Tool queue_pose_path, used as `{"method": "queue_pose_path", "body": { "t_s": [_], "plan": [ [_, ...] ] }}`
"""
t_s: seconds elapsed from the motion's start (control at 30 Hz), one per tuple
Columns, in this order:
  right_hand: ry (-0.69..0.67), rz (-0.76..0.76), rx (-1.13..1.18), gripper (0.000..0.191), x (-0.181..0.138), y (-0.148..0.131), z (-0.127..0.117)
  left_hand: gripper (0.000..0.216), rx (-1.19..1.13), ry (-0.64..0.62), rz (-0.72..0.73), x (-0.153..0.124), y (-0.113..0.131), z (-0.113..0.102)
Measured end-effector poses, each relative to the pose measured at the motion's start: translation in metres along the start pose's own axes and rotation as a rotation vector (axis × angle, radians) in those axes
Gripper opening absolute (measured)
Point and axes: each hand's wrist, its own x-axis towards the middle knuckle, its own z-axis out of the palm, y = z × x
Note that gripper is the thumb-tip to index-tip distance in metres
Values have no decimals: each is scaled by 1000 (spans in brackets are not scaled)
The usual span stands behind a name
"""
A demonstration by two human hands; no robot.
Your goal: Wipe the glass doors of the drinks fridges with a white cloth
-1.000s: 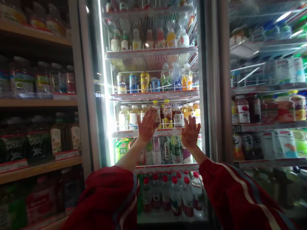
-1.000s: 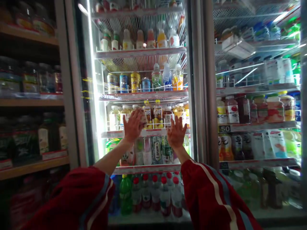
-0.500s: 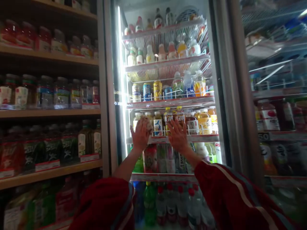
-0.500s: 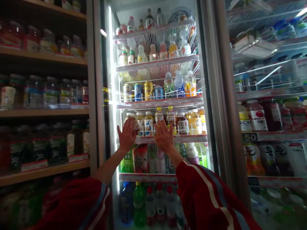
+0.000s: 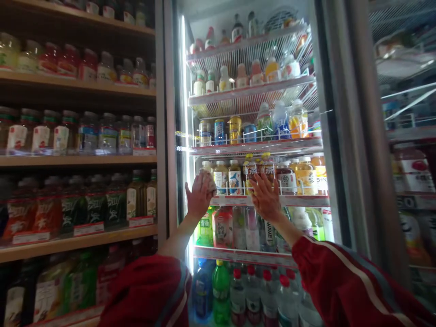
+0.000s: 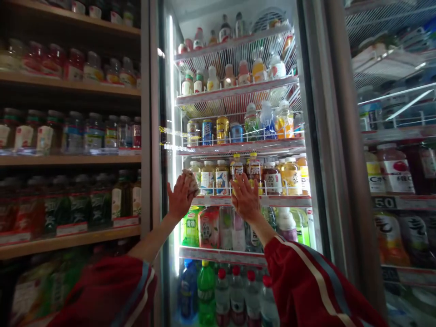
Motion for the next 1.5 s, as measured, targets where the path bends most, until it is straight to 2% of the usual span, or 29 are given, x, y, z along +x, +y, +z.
{"method": "queue_pose_path", "body": {
  "t_s": [0.07, 0.2, 0.27, 0.37, 0.53, 0.63, 0.7, 0.83, 0.9, 0.97, 1.1, 1.17, 1.23, 1.3, 1.4, 1.5],
  "plan": [
    [4, -6, -3, 40, 0, 0, 0, 46, 22, -9, -32, -2, -11, -7],
    [0, 6, 16, 41, 0, 0, 0, 46, 45, 53, -300, -2, -28, -11],
    [1, 16, 24, 40, 0, 0, 0, 47, 31, 74, -361, 0, -27, -9],
    [3, 21, 48, 41, -1, 0, 1, 46, 13, 66, -266, 3, -11, -3],
    [23, 13, 32, 40, -1, 0, 2, 46, 0, 7, 123, 7, 31, 2],
    [32, 0, 10, 39, 0, 0, 0, 44, -4, -27, 283, 10, 36, 1],
    [28, -3, 3, 39, 1, 0, -1, 44, -5, -48, 260, 12, 26, -1],
    [18, -2, 13, 40, 0, 0, -1, 49, -9, 3, -61, 16, 3, -2],
    [15, 6, 29, 41, -1, 1, 0, 51, -19, 20, -149, 18, 6, 0],
    [5, 20, 44, 42, -1, 1, -1, 52, -37, 4, -105, 20, 23, 3],
    [-1, -33, 97, 43, 11, -7, -3, 55, -137, -56, 179, 25, 73, 12],
    [-32, -88, 147, 45, 21, -18, -4, 57, -187, -50, 191, 26, 87, 16],
    [-91, -112, 176, 45, 31, -31, -1, 59, -208, -29, 123, 23, 84, 18],
    [-144, -105, 165, 46, 37, -44, 4, 66, -197, -20, 67, 17, 68, 17],
    [-171, -68, 110, 49, 41, -57, 14, 81, -159, -76, 127, 8, 40, 13],
    [-151, -76, 68, 45, 40, -53, 19, 87, -123, -96, 162, 3, 29, 9]
  ]
}}
